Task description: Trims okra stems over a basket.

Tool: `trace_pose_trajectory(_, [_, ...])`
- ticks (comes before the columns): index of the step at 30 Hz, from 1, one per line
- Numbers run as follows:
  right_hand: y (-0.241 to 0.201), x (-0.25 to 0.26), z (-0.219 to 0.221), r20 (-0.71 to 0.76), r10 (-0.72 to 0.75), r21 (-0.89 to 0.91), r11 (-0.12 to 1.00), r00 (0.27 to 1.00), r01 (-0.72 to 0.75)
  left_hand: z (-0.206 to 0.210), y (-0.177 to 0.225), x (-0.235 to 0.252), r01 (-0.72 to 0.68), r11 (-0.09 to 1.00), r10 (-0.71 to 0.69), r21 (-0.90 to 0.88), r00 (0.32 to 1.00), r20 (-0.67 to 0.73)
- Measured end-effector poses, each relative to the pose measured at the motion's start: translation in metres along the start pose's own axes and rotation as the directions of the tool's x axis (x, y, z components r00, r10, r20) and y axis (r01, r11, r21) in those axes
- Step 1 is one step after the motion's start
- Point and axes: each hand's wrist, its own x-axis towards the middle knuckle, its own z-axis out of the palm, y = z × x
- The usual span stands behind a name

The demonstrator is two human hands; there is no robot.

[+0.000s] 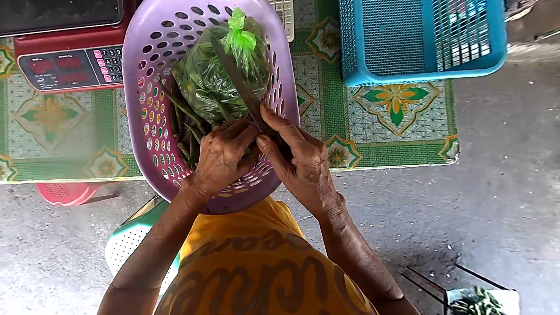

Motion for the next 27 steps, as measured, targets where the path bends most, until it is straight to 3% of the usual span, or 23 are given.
trace_pose_trajectory(3, [0.0, -0.003, -0.004, 0.1, 0.14, 0.371, 0.914, 0.985, -0.167, -0.002, 0.002, -0.003, 0.056, 0.998, -0.058, -0.04, 0.997, -0.054])
trace_pose_trajectory(5, [0.003, -0.004, -0.015, 0.324, 0.243, 0.619, 0.676, 0.914, -0.399, -0.009, 0.003, -0.005, 0.109, 0.972, -0.129, -0.208, 0.988, -0.086])
trace_pose_trajectory(8, [0.011, -0.008, -0.024, 0.575, 0.226, 0.733, 0.286, 0.786, -0.618, -0.017, 0.001, -0.008, 0.128, 0.909, -0.192, -0.396, 0.973, -0.127])
trace_pose_trajectory(11, [0.02, -0.015, -0.021, 0.639, 0.156, 0.746, 0.111, 0.753, -0.656, -0.018, 0.0, -0.007, 0.122, 0.901, -0.201, -0.417, 0.968, -0.152])
trace_pose_trajectory(19, [0.03, -0.017, -0.017, 0.65, 0.053, 0.754, 0.081, 0.758, -0.652, -0.023, 0.004, -0.017, 0.205, 0.734, -0.353, -0.648, 0.93, -0.106])
trace_pose_trajectory(21, [0.03, -0.016, -0.014, 0.658, 0.066, 0.743, 0.11, 0.75, -0.661, -0.026, 0.003, -0.018, 0.183, 0.748, -0.34, -0.638, 0.931, -0.132])
trace_pose_trajectory(27, [0.018, -0.009, -0.003, 0.551, 0.276, 0.67, 0.416, 0.788, -0.615, -0.024, 0.002, -0.023, 0.142, 0.838, -0.263, -0.527, 0.951, -0.162])
